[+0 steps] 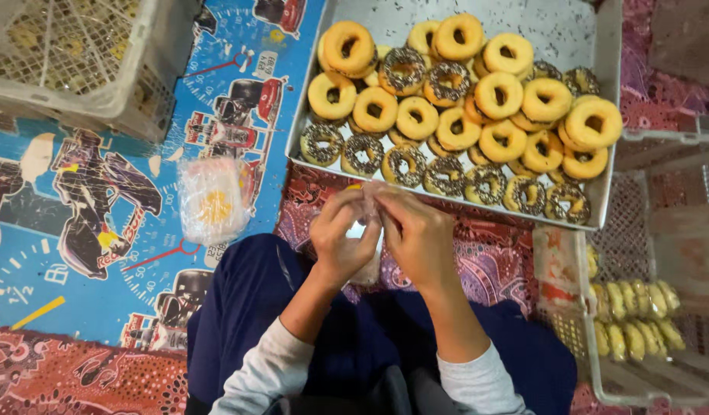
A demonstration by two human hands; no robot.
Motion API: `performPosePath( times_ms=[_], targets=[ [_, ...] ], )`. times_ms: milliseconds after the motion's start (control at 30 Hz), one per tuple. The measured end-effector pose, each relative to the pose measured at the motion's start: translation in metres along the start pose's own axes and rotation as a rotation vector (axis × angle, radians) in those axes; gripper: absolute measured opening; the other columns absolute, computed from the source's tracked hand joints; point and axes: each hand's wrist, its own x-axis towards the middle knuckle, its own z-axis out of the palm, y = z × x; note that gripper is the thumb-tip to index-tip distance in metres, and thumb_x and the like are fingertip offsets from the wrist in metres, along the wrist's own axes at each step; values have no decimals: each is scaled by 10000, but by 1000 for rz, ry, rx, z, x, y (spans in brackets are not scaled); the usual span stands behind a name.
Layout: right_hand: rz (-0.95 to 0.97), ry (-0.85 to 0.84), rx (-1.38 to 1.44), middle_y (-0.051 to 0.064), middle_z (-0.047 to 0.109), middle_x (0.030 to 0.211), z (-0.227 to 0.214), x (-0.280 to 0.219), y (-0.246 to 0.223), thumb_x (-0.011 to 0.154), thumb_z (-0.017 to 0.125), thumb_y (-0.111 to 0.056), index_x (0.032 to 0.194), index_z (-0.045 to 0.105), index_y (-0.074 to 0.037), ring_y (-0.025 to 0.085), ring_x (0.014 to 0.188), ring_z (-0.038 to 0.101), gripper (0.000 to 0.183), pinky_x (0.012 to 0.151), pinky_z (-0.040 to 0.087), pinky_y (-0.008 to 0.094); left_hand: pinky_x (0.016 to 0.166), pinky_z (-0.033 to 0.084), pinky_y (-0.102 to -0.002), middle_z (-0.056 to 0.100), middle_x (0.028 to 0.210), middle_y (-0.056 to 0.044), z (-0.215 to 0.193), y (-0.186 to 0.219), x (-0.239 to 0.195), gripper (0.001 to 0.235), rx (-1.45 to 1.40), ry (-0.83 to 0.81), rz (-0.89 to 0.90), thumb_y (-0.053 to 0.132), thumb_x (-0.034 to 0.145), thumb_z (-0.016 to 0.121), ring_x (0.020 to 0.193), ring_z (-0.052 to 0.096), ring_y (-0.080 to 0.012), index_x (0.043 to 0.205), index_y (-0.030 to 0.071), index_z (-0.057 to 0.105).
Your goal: The person sits on a patterned mat and repeatedly picks donuts from a metal tray, places them into small clear plastic bags, and sets the filled bags into a nearby plastic basket. The tray contains both plain and chocolate-sprinkled donuts.
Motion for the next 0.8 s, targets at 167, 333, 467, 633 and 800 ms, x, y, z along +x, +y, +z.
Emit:
performPosePath(
  times_ms=[167,333,467,633,800],
  targets=[
    [-44,-81,-69,146,751,1197,31,23,5,924,690,-88,1262,671,-67,304,1080,737,339,852,615,389,711,572,-280,685,1167,-99,-14,-19,2,327,-51,9,90,77,838,805,814,684,-176,1128,102,658],
    [-172,-8,-308,191,716,1254,61,58,2,952,669,-155,1363,667,-59,378,1061,729,422,804,591,427,942,497,-294,448,1467,-100,-9,-25,20,1028,-933,155,-424,573,922,715,1154,567,-127,1637,101,148],
    [-127,64,-255,194,697,1240,73,87,6,1044,697,-208,1286,682,-57,397,1025,714,286,874,591,449,1124,370,-335,209,1767,-72,-1,-50,45,1068,-1197,28,-513,521,990,688,1292,421,-137,1717,36,74],
    [-222,-127,33,201,700,1236,88,110,15,966,678,-163,1225,712,-36,349,933,741,291,811,579,407,1014,509,-435,483,1447,-137,-6,-135,97,689,-1536,305,-795,264,922,646,1155,648,-241,1513,135,319],
    [363,-97,221,181,788,1001,100,172,53,1032,724,-266,1096,791,-25,280,903,732,258,916,593,415,1030,528,-436,641,1077,-81,-30,-190,116,185,-1581,367,-588,-28,950,695,985,639,-225,1052,80,584]
  ],
)
